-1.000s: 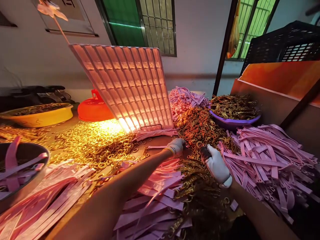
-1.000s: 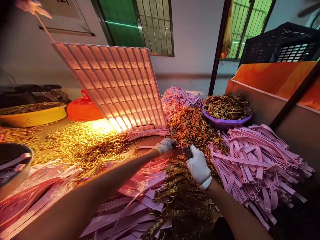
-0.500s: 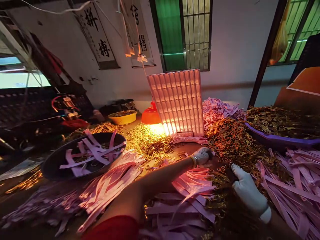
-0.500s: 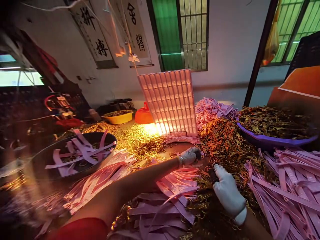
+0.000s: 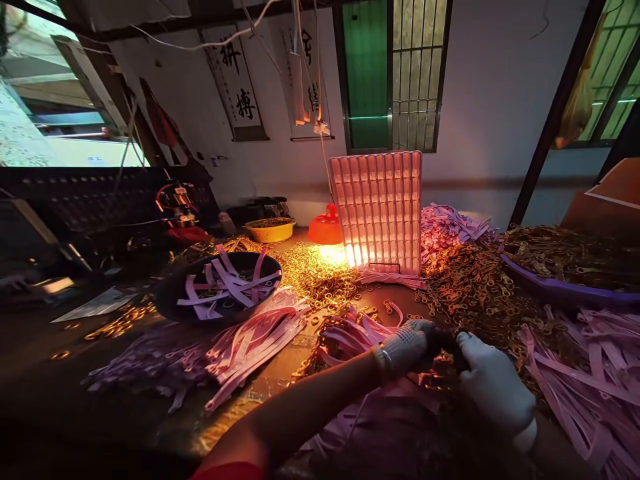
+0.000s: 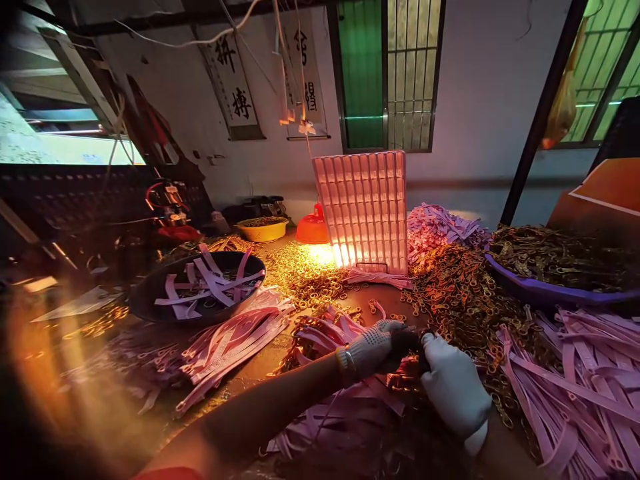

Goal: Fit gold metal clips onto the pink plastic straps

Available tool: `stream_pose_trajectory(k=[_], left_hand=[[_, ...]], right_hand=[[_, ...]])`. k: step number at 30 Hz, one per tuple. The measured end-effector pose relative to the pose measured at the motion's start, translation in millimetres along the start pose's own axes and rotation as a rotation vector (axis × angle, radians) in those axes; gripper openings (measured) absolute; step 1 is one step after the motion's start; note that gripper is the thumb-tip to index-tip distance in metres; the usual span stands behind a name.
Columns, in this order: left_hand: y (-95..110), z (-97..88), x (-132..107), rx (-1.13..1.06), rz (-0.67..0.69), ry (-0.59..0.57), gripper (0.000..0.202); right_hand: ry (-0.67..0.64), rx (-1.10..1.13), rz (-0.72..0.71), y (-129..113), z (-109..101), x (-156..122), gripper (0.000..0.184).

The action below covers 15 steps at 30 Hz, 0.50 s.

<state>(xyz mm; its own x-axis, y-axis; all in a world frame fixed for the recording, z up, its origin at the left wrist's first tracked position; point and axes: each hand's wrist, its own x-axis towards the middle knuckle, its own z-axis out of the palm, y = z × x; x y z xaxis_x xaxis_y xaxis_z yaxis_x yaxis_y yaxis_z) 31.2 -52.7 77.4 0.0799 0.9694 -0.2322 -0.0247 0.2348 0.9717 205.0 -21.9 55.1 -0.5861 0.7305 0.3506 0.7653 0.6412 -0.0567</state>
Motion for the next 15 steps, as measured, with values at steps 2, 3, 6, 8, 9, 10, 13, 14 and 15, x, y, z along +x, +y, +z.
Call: stream_pose_trajectory(k=[2, 3, 6, 8, 9, 10, 13, 14, 15], left_hand=[[-1.5, -3.1, -2.8, 0.111, 0.069, -0.014, 0.03], [-3.1, -4.6, -3.8, 0.21, 0.133, -0.025, 0.028], [-11.4, -7.9, -4.2, 0.639, 0.393, -0.055, 0.023], [-19.0, -9.8, -1.8, 0.789, 0.485, -0.101, 0.018], [-23.0, -11.1, 0.1, 0.754, 0.471, -0.13, 0.012], [-26.8, -12.8, 2.0, 0.656, 0.424, -0.16, 0.005], [-36.9, -20.0, 5.6, 0.285, 0.246, -0.203, 0.025], [-40.0, -22.3, 5.3, 0.231, 0.228, -0.201, 0.031], [-43.0, -24.1, 4.4, 0.229, 0.241, -0.207, 0.033]], right_hand=[[0.034, -0.071, -0.015, -2.2, 2.9, -1.4, 0.047], [0.046, -0.098, -0.025, -2.7, 5.1, -2.2, 0.042], [0.068, -0.074, -0.067, 0.1, 13.4, -4.9, 0.036], [0.086, 0.02, -0.059, 6.6, 20.4, -6.9, 0.041], [0.091, 0.082, -0.042, 11.5, 24.7, -7.6, 0.044], [0.089, 0.148, -0.022, 17.2, 29.6, -7.8, 0.046], [0.031, 0.314, 0.054, 35.8, 47.3, -5.1, 0.055], [0.006, 0.346, 0.084, 40.6, 53.2, -3.5, 0.058], [-0.011, 0.365, 0.108, 43.9, 58.4, -1.9, 0.059]])
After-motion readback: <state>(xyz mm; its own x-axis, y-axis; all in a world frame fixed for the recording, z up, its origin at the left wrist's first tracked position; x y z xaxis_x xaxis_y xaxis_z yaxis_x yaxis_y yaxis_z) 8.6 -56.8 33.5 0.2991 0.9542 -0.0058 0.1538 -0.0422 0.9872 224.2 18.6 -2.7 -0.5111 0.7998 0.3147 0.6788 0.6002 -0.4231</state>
